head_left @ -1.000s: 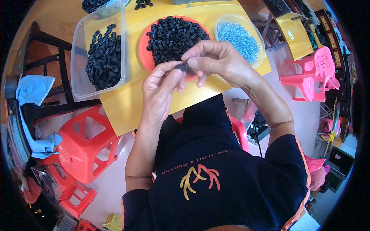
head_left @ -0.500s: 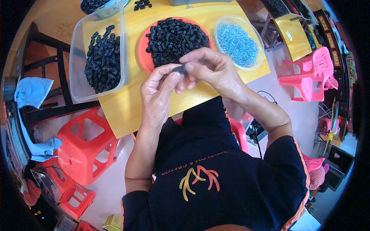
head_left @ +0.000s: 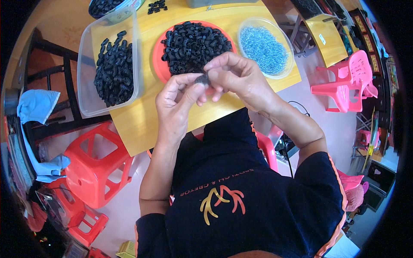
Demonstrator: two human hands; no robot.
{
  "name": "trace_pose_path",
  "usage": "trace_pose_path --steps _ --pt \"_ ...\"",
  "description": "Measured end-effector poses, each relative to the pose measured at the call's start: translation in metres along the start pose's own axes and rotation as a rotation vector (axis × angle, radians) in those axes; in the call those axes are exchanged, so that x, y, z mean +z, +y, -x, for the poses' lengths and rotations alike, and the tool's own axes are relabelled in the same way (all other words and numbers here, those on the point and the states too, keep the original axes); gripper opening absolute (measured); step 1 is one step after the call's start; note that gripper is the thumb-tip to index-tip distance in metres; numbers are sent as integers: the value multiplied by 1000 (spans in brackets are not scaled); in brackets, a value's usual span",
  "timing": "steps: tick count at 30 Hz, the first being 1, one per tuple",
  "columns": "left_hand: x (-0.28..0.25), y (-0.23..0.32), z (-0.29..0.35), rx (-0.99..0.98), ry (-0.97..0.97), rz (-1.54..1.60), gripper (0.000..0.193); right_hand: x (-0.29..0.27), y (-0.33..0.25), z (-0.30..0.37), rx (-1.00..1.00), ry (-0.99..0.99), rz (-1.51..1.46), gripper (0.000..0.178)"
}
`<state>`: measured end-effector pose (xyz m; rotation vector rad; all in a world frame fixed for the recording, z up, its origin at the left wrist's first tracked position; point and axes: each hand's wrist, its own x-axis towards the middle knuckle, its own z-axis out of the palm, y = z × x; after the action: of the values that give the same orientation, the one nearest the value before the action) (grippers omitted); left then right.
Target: Assembling small circular plastic components by manually inserting blue beads into their centers.
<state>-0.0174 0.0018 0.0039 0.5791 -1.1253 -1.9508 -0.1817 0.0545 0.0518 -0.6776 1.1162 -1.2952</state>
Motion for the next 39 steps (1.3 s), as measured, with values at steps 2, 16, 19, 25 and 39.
trace_pose_path --steps 2,16,19,25,39 --pt "2 0 1 37 -8 -41 15 3 0 2 -127 28 139 14" --pt "7 6 3 -1 -62 76 16 2 -2 9 -332 -110 313 9" --pt "5 4 3 35 -39 33 14 1 -6 7 -259 -102 346 10" --pt "4 8 6 88 -60 -107 14 -9 -38 5 -387 -269 1115 21" --pt "8 18 8 18 -83 -102 13 -10 -39 8 -568 -368 1291 18"
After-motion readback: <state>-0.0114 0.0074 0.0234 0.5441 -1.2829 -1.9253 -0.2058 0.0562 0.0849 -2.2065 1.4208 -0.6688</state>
